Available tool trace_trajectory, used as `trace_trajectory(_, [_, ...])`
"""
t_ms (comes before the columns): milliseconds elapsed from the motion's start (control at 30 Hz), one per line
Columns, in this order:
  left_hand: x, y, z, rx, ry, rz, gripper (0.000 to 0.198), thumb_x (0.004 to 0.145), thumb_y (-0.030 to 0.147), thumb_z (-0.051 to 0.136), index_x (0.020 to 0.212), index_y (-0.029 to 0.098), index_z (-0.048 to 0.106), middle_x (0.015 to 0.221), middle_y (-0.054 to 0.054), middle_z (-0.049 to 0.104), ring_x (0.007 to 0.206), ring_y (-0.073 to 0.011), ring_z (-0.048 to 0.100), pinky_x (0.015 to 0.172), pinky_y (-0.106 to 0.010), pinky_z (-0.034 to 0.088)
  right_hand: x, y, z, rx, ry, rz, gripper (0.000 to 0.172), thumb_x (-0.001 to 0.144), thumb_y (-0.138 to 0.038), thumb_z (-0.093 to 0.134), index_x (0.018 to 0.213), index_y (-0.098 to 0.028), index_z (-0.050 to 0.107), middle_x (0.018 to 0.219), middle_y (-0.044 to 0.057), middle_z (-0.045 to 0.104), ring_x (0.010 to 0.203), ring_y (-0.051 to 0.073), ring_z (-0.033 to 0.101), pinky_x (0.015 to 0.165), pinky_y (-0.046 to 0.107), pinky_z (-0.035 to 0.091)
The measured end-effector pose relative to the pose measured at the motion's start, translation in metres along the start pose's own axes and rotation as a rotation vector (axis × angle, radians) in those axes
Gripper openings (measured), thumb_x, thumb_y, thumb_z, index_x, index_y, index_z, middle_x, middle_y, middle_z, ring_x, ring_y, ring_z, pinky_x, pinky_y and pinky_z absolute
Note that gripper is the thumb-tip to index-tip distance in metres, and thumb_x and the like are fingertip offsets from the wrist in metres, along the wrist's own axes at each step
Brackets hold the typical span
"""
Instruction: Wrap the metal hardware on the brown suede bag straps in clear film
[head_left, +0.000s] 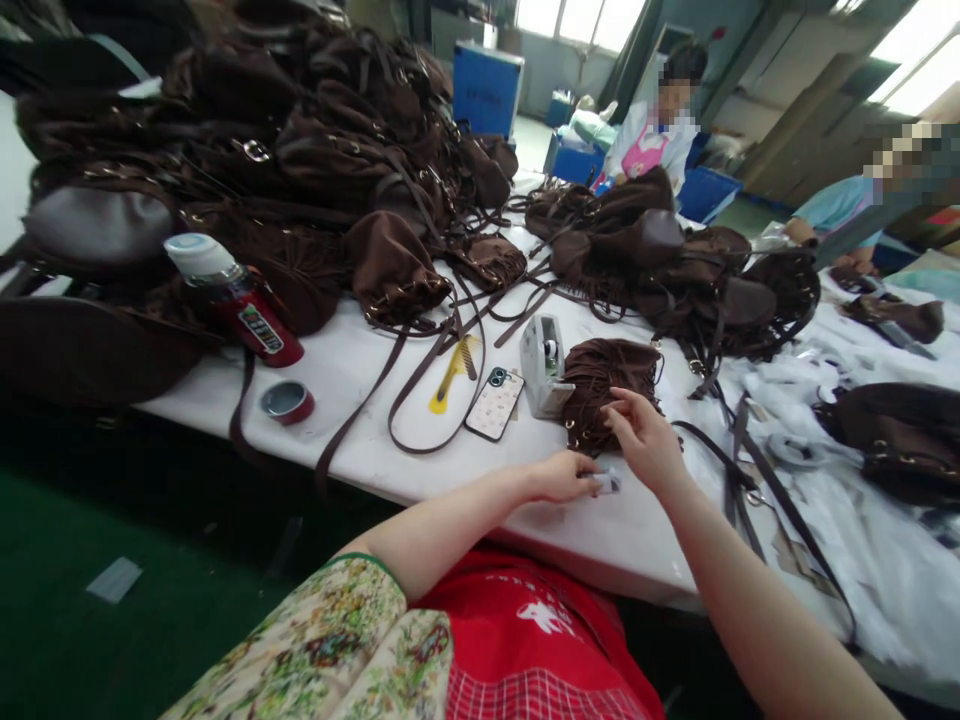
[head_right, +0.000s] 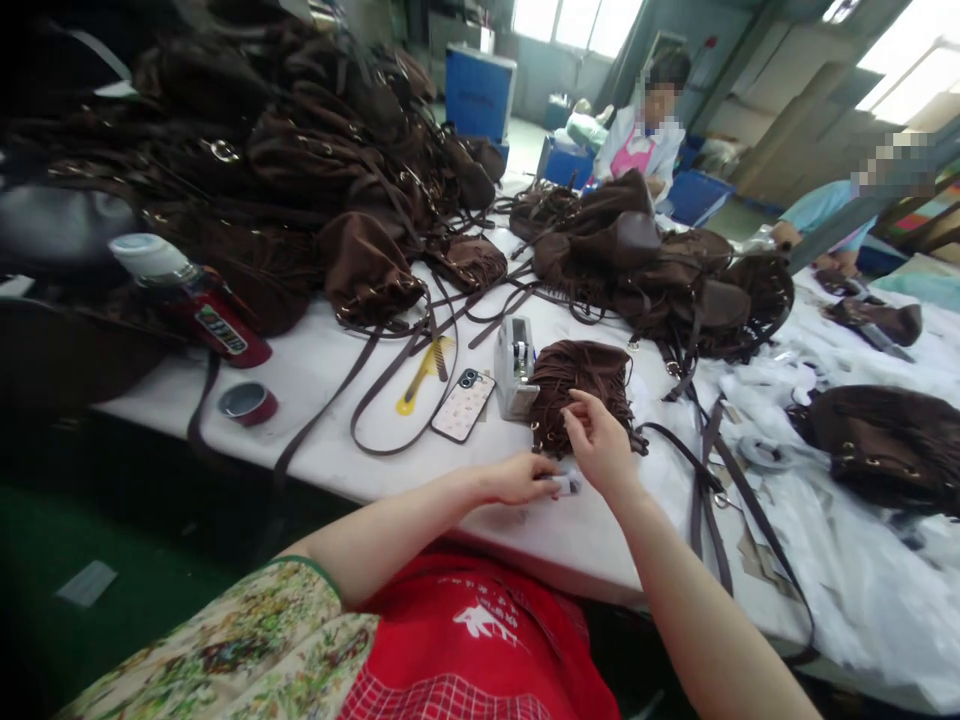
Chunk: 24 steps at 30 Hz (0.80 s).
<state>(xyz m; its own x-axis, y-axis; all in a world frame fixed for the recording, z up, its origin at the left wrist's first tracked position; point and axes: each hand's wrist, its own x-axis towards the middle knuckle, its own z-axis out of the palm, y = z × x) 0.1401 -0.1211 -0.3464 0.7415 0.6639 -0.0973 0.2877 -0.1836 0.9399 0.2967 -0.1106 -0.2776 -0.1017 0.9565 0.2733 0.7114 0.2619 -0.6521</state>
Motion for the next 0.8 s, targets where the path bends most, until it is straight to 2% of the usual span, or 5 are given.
trace_trajectory(133, [-0.002,-0.007,0.004,0.025,0.003,0.003,0.030,0.086,0.036,0.052,0.099,0.016,0.069,0.083,-0.001,0.069,0.075,-0.0144,0.059,0.073,-0.023,0.045,0.059,-0.011,0.032,0.244,-0.144,0.367,0.031,0.083,-0.038,0.056,0.100,-0.016,0.067,0.068,0.002,0.064,0.046,0.011,0.053,0.042,0.021,0.042])
trace_trajectory(233, [-0.004,-0.008,0.003,0.026,0.004,0.003,0.029,0.086,0.036,0.051,0.101,0.018,0.069,0.087,-0.001,0.070,0.079,-0.0157,0.061,0.077,-0.025,0.046,0.078,-0.011,0.049,0.320,-0.199,0.486,0.032,0.074,-0.041,0.065,0.087,-0.012,0.069,0.048,-0.003,0.051,0.033,0.007,0.038,0.031,0.020,0.026])
trace_trajectory(400, [-0.005,-0.008,0.002,0.047,0.011,0.011,0.024,0.085,0.030,0.051,0.096,0.018,0.069,0.090,-0.002,0.070,0.080,-0.0174,0.062,0.072,-0.025,0.046,0.078,-0.009,0.054,0.477,-0.194,0.518,0.046,0.060,-0.047,0.075,0.086,-0.009,0.069,0.039,-0.011,0.029,0.033,0.003,0.019,0.033,0.019,0.009])
trace_trajectory(667, [-0.005,-0.005,0.002,0.043,0.000,0.033,0.024,0.087,0.029,0.049,0.094,0.016,0.068,0.087,-0.003,0.070,0.075,-0.0155,0.061,0.069,-0.023,0.045,0.064,-0.017,0.049,0.700,-0.181,0.497,0.046,0.059,-0.048,0.076,0.085,-0.011,0.066,0.048,-0.010,0.030,0.040,0.004,0.020,0.035,0.020,0.012])
trace_trajectory(800, [-0.006,-0.004,0.001,0.058,0.001,0.060,0.023,0.087,0.027,0.050,0.096,0.017,0.067,0.092,-0.003,0.071,0.081,-0.0168,0.062,0.074,-0.025,0.046,0.051,-0.016,0.049,0.754,-0.200,0.554,0.042,0.061,-0.048,0.076,0.080,-0.012,0.065,0.049,-0.010,0.029,0.039,0.003,0.020,0.035,0.020,0.011])
